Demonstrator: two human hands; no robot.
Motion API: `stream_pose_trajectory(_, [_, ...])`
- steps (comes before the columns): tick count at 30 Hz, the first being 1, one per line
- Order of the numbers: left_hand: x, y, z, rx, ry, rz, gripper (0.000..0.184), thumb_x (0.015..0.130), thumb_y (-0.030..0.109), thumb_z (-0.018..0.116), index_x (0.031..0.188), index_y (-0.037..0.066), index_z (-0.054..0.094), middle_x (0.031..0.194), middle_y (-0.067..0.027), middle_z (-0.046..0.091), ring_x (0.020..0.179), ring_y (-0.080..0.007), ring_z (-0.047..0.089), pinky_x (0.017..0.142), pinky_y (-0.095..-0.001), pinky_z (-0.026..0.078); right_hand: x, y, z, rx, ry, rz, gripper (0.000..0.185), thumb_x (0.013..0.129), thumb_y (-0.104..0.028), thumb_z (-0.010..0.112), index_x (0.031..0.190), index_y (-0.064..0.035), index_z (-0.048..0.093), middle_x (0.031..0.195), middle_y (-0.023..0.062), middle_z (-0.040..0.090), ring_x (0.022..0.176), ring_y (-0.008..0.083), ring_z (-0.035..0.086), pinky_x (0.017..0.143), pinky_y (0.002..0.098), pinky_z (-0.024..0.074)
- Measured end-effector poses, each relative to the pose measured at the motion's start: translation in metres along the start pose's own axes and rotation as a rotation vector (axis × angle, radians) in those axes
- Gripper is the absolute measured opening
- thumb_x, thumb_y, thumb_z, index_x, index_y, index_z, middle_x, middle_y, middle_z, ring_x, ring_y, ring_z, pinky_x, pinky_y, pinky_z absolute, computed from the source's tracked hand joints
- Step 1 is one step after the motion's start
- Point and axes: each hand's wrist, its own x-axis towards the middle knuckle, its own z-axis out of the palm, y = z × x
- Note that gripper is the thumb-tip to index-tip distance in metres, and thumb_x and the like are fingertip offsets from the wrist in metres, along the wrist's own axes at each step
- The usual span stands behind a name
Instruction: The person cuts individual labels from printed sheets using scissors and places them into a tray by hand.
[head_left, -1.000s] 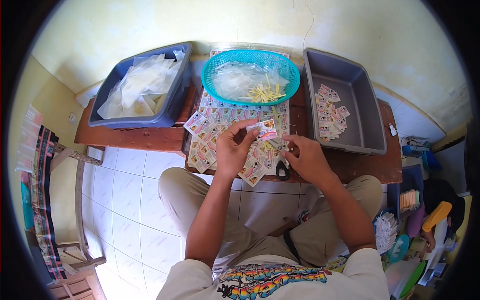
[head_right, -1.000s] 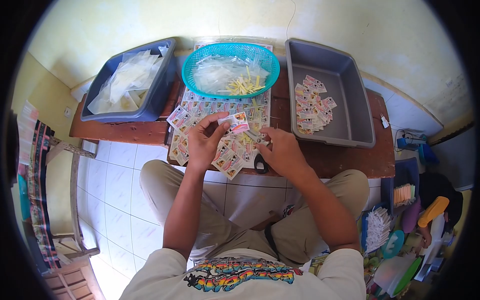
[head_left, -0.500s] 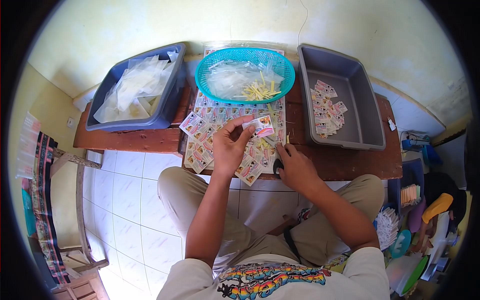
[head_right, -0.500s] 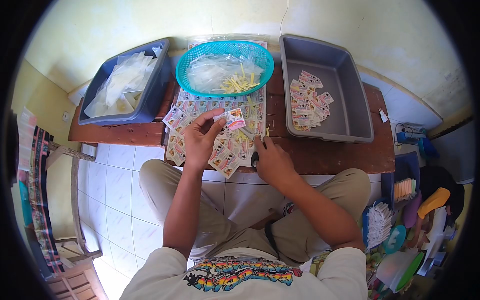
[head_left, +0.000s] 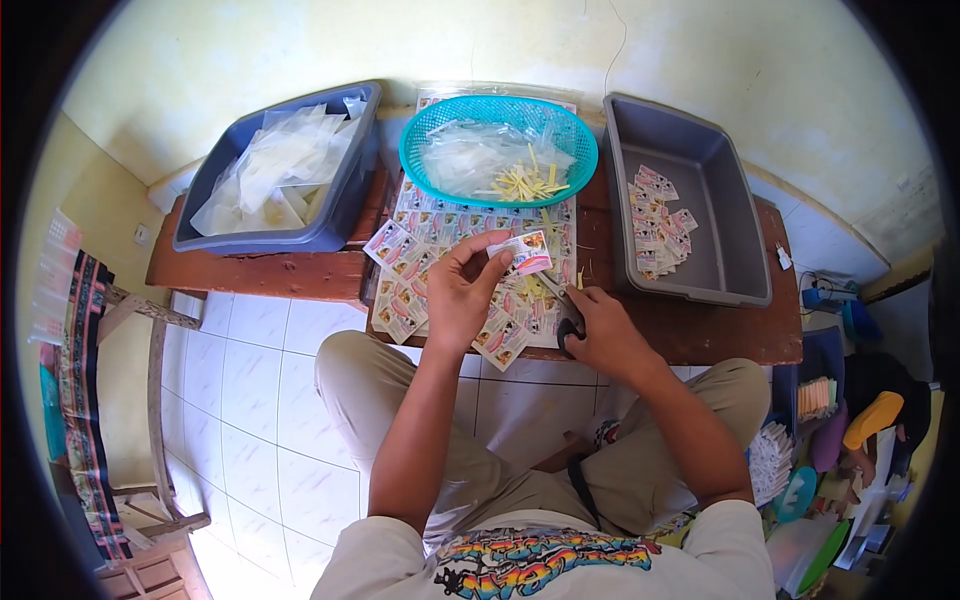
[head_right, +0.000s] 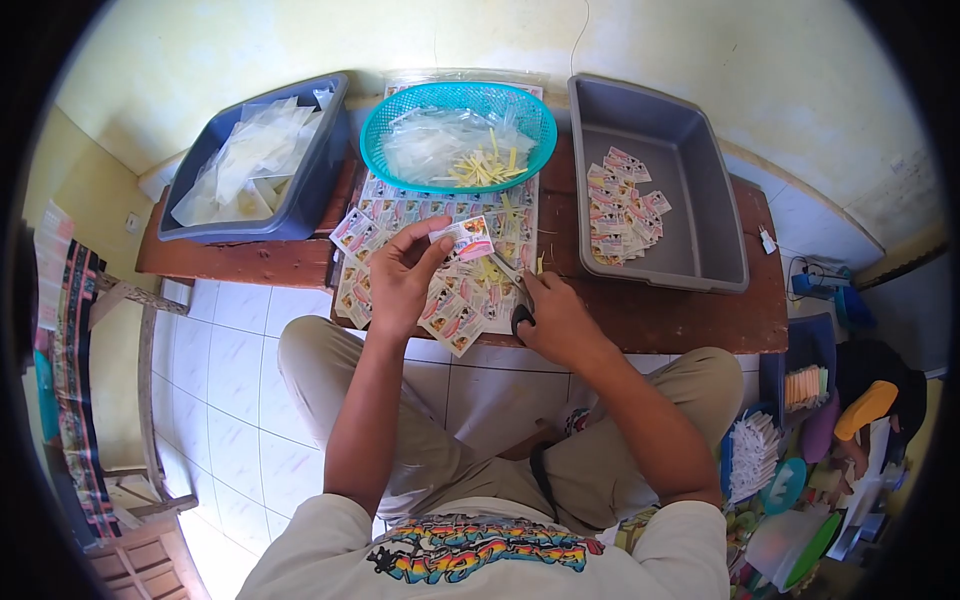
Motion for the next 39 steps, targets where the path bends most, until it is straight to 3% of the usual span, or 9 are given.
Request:
stream_pose_trajectory(2, [0.000,0.001,0.001,-0.021,0.000,0.003,0.030,0.099,-0.001,0.073,0.129,-0.005,0.071,0.102,-0.0056,0.075,0.089,-0.0065,0.066,0.081,-0.0225,0.054,0.000,0.003,-0.003,0.054,-0.011,-0.014,0.077,0.079,-0.011,0.074,0.151,0.0023,0.051,0.121,0.0247,0.063,0.104,0.0426,0.066,0.092,0.0470,0.0554])
stream_pose_trajectory(4, [0.000,0.000,0.002,-0.026,0.027,0.032,0.026,0.099,-0.001,0.074,0.125,-0.003,0.073,0.086,0.0035,0.066,0.072,-0.0001,0.051,0.062,-0.0185,0.039,0.000,0.003,-0.011,0.090,-0.076,-0.039,0.080,0.078,-0.011,0.075,0.153,0.0028,0.050,0.116,0.0267,0.064,0.103,0.0434,0.067,0.093,0.0479,0.0547])
stream_pose_trajectory(8, [-0.001,0.006,0.005,-0.059,0.059,0.025,0.027,0.099,0.000,0.074,0.126,-0.003,0.072,0.089,0.0019,0.069,0.076,-0.0010,0.055,0.066,-0.0185,0.044,-0.004,0.009,-0.008,0.067,-0.053,-0.058,0.082,0.078,-0.014,0.080,0.153,-0.0001,0.052,0.110,0.0230,0.065,0.096,0.0401,0.066,0.089,0.0450,0.0542])
stream_pose_trajectory(10, [0.000,0.004,0.000,0.006,0.018,0.007,0.029,0.100,0.000,0.073,0.128,-0.004,0.071,0.100,-0.0037,0.074,0.088,-0.0055,0.065,0.081,-0.0219,0.053,-0.007,-0.003,-0.017,0.207,-0.071,0.034,0.086,0.079,-0.022,0.088,0.155,-0.0034,0.053,0.104,0.0182,0.065,0.091,0.0347,0.065,0.087,0.0422,0.0536])
stream_pose_trajectory(14, [0.001,0.004,0.003,-0.049,0.049,0.015,0.029,0.100,0.001,0.073,0.128,-0.003,0.071,0.100,-0.0031,0.074,0.089,-0.0054,0.065,0.081,-0.0222,0.053,-0.012,-0.010,-0.024,0.313,-0.046,0.012,0.091,0.079,-0.032,0.093,0.157,-0.0056,0.052,0.102,0.0122,0.063,0.089,0.0242,0.064,0.084,0.0361,0.0521])
stream_pose_trajectory(17, [0.002,0.006,0.004,-0.068,0.062,0.004,0.028,0.100,0.002,0.073,0.128,-0.002,0.072,0.101,-0.0042,0.074,0.091,-0.0062,0.066,0.082,-0.0233,0.055,-0.017,-0.014,-0.031,0.545,-0.078,0.016,0.094,0.083,-0.028,0.092,0.161,-0.0061,0.046,0.111,0.0072,0.062,0.093,0.0150,0.062,0.085,0.0298,0.0510])
stream_pose_trajectory(19, [0.004,0.007,0.006,-0.091,0.095,0.028,0.026,0.099,0.001,0.074,0.125,-0.005,0.071,0.094,-0.0021,0.073,0.083,-0.0038,0.062,0.074,-0.0208,0.051,-0.021,-0.021,-0.034,0.973,-0.113,-0.033,0.095,0.087,-0.021,0.089,0.165,-0.0063,0.038,0.124,0.0049,0.059,0.097,0.0109,0.059,0.088,0.0256,0.0501])
stream_pose_trajectory(22, [0.004,0.010,0.008,-0.112,0.109,0.031,0.026,0.099,0.002,0.074,0.125,-0.005,0.072,0.095,-0.0027,0.073,0.084,-0.0038,0.062,0.074,-0.0212,0.051,-0.023,-0.016,-0.038,1.072,-0.185,-0.060,0.096,0.089,-0.017,0.087,0.168,-0.0066,0.032,0.134,0.0064,0.055,0.100,0.0117,0.058,0.093,0.0264,0.0507])
stream_pose_trajectory(39, [0.006,0.007,0.008,-0.104,0.057,0.016,0.029,0.100,0.001,0.073,0.129,-0.004,0.071,0.102,-0.0066,0.075,0.092,-0.0074,0.068,0.084,-0.0245,0.057,-0.021,-0.023,-0.038,1.095,-0.170,-0.083,0.093,0.090,-0.011,0.086,0.167,-0.0076,0.034,0.134,0.0091,0.057,0.100,0.0103,0.059,0.089,0.0257,0.0543])
